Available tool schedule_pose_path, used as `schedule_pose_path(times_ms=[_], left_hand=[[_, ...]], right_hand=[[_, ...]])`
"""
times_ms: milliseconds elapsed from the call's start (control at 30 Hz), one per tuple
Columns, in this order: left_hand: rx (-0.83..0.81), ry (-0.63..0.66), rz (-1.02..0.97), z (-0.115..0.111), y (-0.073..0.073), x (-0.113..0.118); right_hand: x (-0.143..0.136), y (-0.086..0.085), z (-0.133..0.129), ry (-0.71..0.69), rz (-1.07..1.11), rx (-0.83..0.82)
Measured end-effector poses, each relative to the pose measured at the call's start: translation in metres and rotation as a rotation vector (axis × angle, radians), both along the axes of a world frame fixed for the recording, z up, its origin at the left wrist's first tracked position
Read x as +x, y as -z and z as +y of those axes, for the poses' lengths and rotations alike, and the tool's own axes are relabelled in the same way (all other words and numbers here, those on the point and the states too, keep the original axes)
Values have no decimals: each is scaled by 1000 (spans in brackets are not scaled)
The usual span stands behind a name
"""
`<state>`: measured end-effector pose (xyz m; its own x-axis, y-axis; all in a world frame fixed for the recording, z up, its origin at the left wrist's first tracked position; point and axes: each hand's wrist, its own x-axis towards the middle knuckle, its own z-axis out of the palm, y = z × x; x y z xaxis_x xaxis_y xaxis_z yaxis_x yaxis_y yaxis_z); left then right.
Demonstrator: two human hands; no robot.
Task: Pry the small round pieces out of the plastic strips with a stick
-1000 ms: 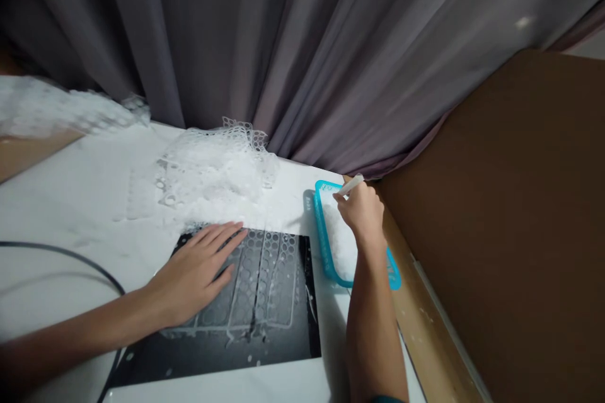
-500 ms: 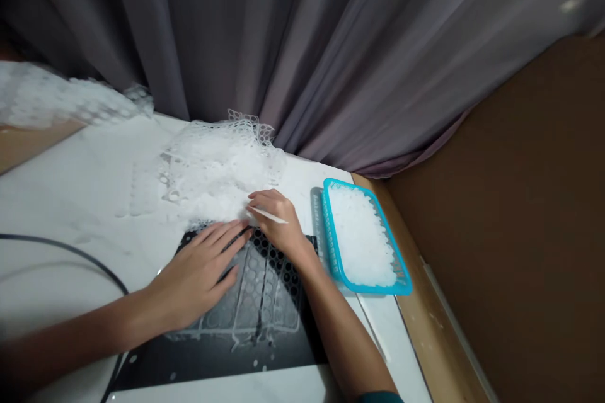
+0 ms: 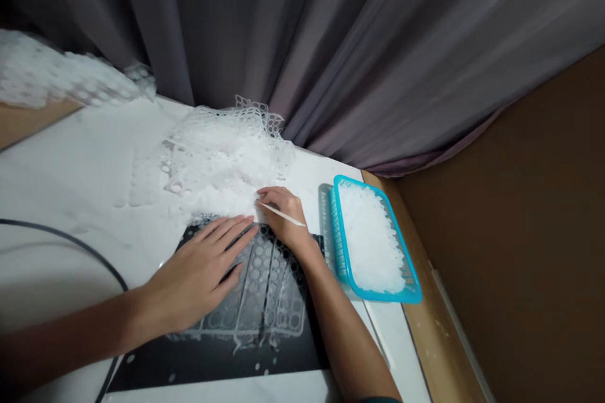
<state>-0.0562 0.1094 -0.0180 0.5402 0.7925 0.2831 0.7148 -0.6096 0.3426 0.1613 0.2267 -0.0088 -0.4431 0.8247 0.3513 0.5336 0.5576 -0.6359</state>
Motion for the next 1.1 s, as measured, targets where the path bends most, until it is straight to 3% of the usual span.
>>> schedule_pose_path(times_ms=[333, 600, 833, 967, 1033, 1100], left_hand=[[5, 8, 11, 1, -4, 0], [4, 1, 54, 2, 0, -1], [3, -10, 74, 2, -2, -1], [21, -10, 76, 2, -2, -1], [28, -8, 70, 2, -1, -1], [33, -8, 53, 2, 0, -1]], right_hand=[[-3, 8, -1, 36, -184, 66], [-8, 5, 8, 243, 258, -191], [-4, 5, 17, 370, 312, -212], [8, -23, 12, 372, 167, -181], [22, -48, 6, 434, -99, -116], [41, -74, 1, 580, -388, -55]])
